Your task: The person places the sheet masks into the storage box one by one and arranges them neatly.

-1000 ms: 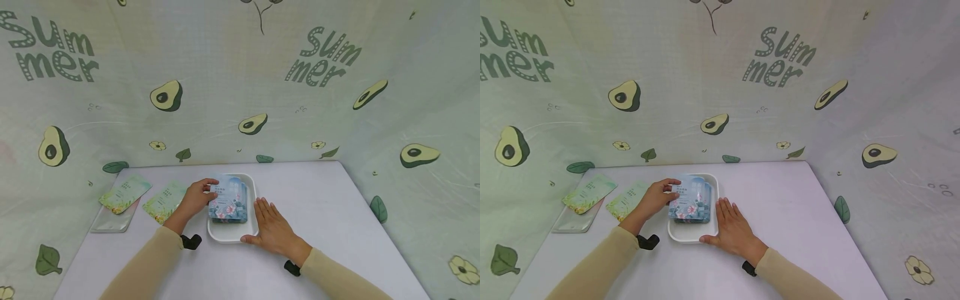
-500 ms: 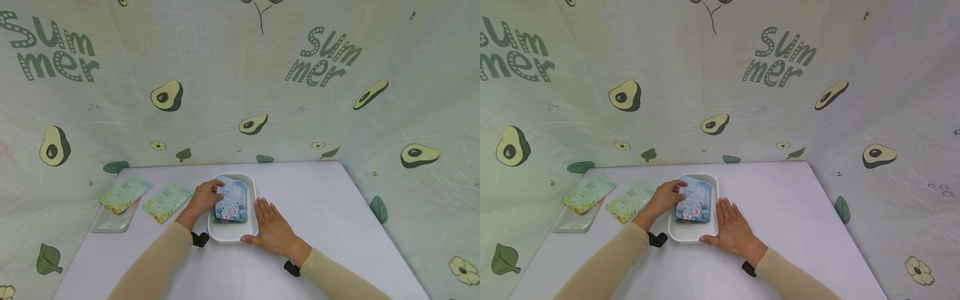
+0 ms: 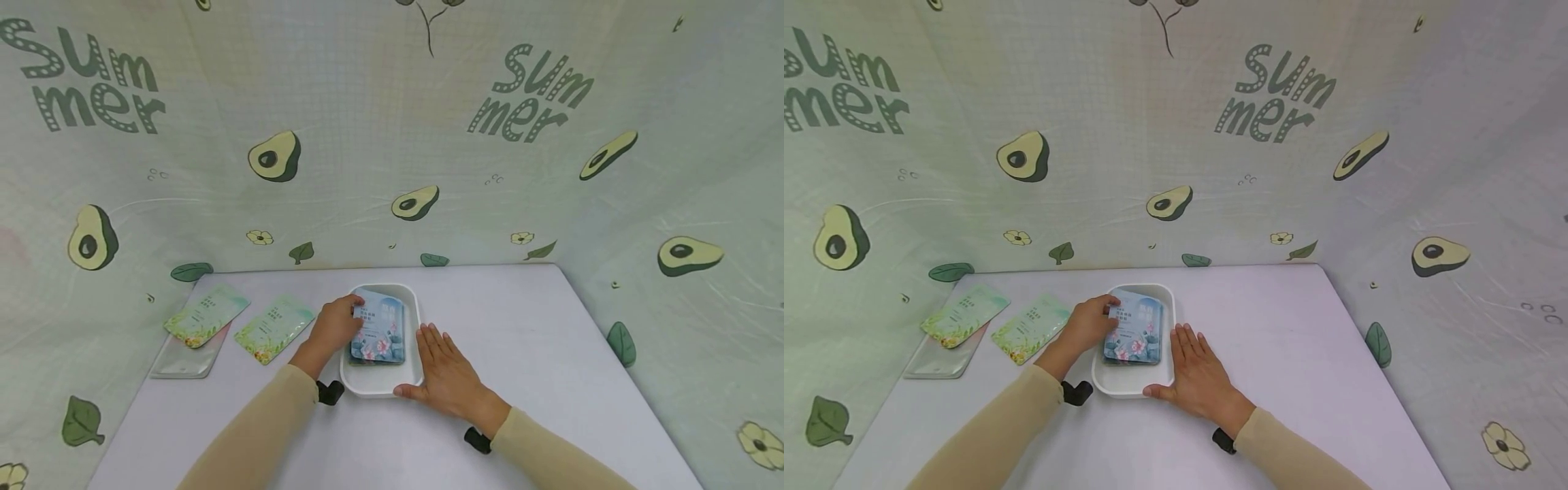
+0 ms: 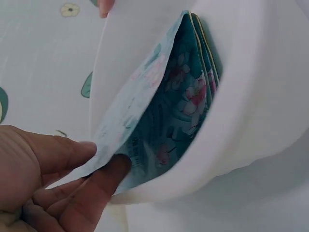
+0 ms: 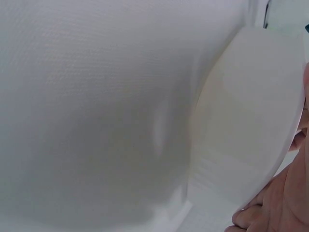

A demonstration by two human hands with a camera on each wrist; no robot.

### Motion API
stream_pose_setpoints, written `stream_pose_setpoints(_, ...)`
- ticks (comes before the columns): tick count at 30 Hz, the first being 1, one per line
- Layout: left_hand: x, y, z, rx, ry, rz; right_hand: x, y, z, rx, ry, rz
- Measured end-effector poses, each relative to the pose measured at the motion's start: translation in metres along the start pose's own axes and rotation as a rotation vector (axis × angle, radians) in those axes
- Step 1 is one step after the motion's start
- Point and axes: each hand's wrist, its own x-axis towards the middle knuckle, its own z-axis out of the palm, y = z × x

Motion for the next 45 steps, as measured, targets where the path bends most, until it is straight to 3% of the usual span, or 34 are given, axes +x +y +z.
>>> stream_pose_setpoints(6, -0.007, 0.003, -0.009, 0.076, 0.061, 0.042, -0.002, 0.002, -0.001, 0.009, -0.013, 0.023)
stream_pose_setpoints(11, -0.010, -0.018, -0.018, 0.162, 0.148, 0.139, -0.003, 0.004, 0.002, -0.001, -0.004, 0.019)
stream_pose_setpoints(15, -0.014, -0.055, -0.025, 0.297, 0.173, 0.181, -0.003, 0.002, 0.004, 0.016, 0.003, 0.017)
stream_pose_setpoints(23, -0.033, -0.153, -0.052, 0.452, 0.069, 0.209, -0.003, 0.001, 0.007, 0.031, -0.008, 0.018)
stream_pose_setpoints(29, -0.045, -0.194, -0.070, 0.451, -0.004, 0.179, -0.002, 0.000, 0.005, 0.041, -0.016, 0.022)
stream_pose_setpoints(37, -0.051, -0.209, -0.068, 0.424, -0.075, 0.131, 0.000, -0.001, 0.006, 0.050, -0.014, 0.017)
stream_pose_setpoints(45, -0.050, -0.194, -0.052, 0.420, -0.066, 0.180, 0.002, 0.000, 0.005, 0.039, -0.020, 0.027)
